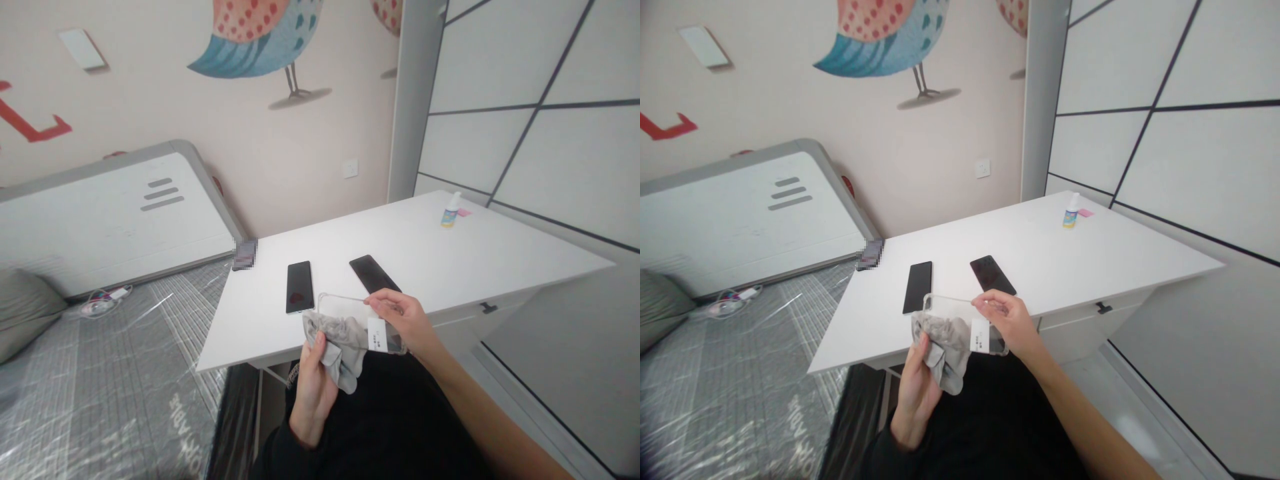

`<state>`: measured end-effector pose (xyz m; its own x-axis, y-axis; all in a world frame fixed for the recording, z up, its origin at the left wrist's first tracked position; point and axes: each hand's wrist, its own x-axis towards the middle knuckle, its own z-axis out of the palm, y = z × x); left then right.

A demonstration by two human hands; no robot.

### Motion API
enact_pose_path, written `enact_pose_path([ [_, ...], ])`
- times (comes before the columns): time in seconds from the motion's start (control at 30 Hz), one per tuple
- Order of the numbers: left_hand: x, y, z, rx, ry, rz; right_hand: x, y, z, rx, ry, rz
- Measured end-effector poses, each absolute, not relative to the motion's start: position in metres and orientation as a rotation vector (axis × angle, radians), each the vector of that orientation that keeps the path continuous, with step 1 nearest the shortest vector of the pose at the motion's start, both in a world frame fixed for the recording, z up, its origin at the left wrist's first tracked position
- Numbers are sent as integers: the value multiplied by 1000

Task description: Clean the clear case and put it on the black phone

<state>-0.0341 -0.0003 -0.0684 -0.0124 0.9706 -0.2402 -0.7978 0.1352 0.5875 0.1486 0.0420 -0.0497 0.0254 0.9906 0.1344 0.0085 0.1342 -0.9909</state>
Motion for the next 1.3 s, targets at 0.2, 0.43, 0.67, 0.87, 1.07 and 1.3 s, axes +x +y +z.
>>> enact_pose_path([
  [0.2, -33, 0, -70, 300, 687, 1445, 146, 38, -53, -1174, -1269, 989],
  [0.43, -32, 3, -71, 297, 719, 1486, 140, 33, -59, -1181, -1290, 951],
  [0.67, -31, 1, -72, 271, 748, 1504, 138, 35, -60, -1164, -1311, 952],
  [0.87, -30, -1, -75, 255, 744, 1476, 138, 35, -60, -1160, -1339, 944],
  [1.07, -32, 0, -72, 274, 732, 1453, 137, 35, -59, -1187, -1346, 867],
  [1.3, -29, 3, -67, 313, 765, 1435, 132, 30, -60, -1214, -1364, 793],
])
